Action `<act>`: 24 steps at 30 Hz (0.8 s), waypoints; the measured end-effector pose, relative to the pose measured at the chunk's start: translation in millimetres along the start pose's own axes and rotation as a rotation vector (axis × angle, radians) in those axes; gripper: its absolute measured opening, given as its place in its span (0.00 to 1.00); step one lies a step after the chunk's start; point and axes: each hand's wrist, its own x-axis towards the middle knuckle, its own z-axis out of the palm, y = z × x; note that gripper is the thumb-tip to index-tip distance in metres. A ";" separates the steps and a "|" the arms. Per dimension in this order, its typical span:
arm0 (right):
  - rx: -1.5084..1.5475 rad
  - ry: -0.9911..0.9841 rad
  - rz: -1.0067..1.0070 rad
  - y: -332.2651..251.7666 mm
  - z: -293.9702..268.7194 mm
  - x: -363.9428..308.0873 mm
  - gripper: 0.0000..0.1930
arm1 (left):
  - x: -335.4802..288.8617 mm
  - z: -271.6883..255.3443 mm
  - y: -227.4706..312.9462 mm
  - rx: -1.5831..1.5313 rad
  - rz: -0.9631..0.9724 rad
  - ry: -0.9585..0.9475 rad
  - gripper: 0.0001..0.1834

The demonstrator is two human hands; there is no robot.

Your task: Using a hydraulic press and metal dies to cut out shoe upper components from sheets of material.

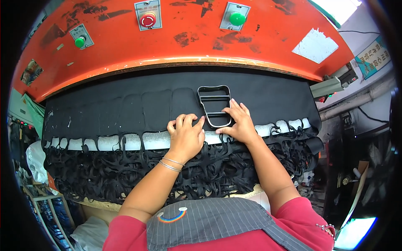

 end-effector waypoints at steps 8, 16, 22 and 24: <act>-0.048 -0.003 0.016 -3.4 -2.5 0.5 0.44 | 2.7 -9.6 -0.4 -0.015 0.009 -0.037 0.23; 0.106 0.569 -0.221 -90.6 -105.9 9.7 0.35 | -30.8 -149.4 -63.1 -0.327 -0.128 0.438 0.13; -0.115 1.274 -0.467 -151.9 -177.8 43.1 0.21 | -71.6 -267.7 -72.2 -0.018 0.017 1.287 0.14; -0.214 1.297 -0.515 -151.4 -178.4 69.1 0.21 | -69.9 -285.0 -90.6 0.132 0.101 1.206 0.15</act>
